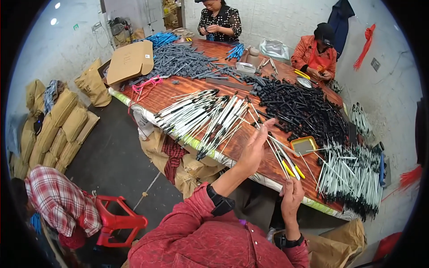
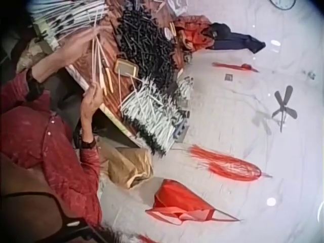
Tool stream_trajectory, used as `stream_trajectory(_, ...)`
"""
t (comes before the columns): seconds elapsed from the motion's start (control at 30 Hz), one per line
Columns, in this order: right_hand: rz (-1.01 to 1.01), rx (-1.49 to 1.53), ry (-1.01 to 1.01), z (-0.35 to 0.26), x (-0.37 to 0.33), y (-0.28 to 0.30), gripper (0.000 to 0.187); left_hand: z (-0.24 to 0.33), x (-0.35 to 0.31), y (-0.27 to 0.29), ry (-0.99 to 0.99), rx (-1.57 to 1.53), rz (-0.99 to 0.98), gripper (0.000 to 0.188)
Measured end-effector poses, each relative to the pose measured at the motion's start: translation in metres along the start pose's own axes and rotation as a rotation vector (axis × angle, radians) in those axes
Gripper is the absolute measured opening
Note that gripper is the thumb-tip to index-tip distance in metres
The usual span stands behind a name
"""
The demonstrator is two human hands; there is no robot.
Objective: The person uses yellow-handled pliers to trim the ends of white rods and then gathers the rods and black connectors by hand. They assemble the rods into the connectors, securing them with wire to form a circular frame before placing it on the table.
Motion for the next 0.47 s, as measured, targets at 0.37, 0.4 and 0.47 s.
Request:
stream_trajectory(0.37, 0.065, -0.079, -0.007, -0.001, -0.017, -0.018, 0.027, -0.015, -0.002, 0.001, -0.077, -0.269, -0.045, 0.022)
stream_trajectory(0.4, 0.038, -0.043, -0.033, 0.001, -0.020, -0.018, 0.028, -0.016, -0.004, 0.001, -0.035, -0.129, -0.041, 0.023)
stream_trajectory(0.47, -0.035, 0.136, -0.094, 0.020, -0.024, -0.018, 0.030, -0.013, -0.006, 0.000, 0.047, 0.152, -0.038, 0.027)
Point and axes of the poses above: each hand's wrist, its own x-axis towards the middle knuckle, its own y-axis out of the back of the hand, z = x × y, the point moved 10 cm from there along x, towards the middle knuckle, and after that the axes turned 14 degrees about -z, right-handed, at the moved point
